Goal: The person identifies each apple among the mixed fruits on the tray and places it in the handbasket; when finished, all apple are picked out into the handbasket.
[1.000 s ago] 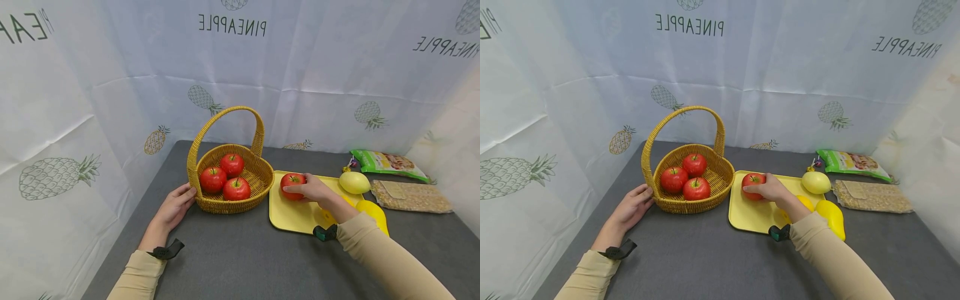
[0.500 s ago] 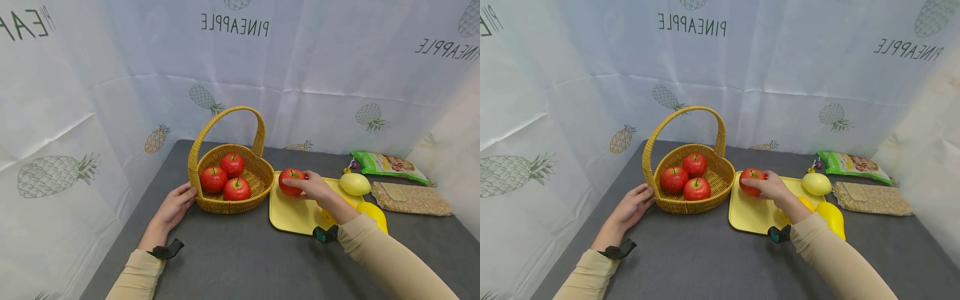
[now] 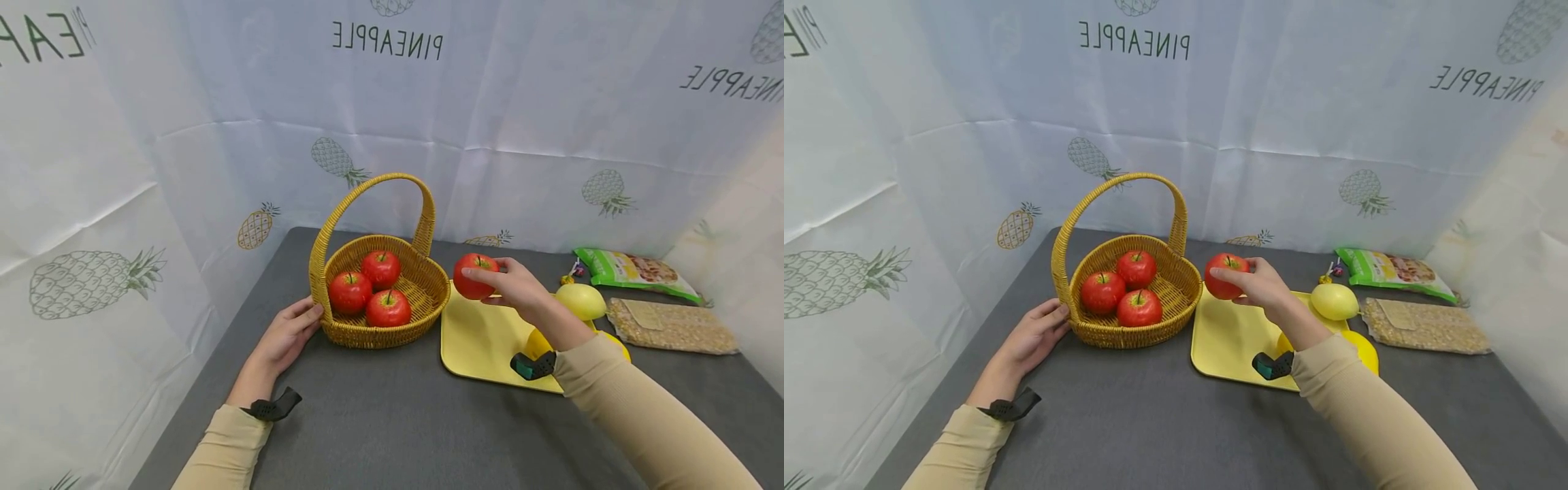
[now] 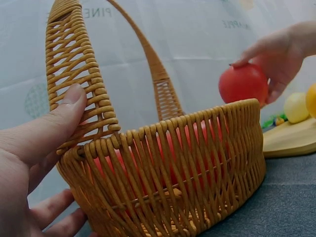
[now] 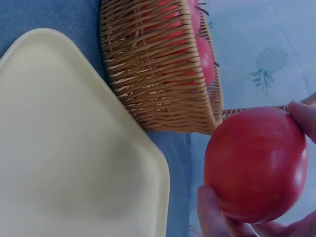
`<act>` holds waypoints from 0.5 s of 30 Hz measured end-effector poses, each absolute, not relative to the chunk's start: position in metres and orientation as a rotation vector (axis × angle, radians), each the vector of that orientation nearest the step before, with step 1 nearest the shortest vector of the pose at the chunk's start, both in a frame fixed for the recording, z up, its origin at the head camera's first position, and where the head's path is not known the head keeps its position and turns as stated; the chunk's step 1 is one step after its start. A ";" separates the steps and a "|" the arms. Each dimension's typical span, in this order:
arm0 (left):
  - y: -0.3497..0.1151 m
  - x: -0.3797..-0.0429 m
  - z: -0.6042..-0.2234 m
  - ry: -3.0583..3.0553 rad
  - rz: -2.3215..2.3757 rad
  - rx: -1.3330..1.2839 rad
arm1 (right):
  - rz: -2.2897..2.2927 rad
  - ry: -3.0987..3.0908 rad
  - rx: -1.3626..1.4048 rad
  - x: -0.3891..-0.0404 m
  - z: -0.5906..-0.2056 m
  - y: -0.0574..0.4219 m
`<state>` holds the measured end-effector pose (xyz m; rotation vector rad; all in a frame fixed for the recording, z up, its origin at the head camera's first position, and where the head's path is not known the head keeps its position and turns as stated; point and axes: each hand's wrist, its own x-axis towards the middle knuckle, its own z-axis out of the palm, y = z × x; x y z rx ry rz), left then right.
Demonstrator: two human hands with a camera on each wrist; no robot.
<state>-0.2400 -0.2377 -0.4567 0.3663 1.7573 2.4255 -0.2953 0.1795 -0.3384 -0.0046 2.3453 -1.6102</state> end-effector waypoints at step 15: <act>-0.237 -0.238 -0.454 1.788 2.408 0.336 | -1.545 2.338 -0.182 -0.298 -0.320 0.164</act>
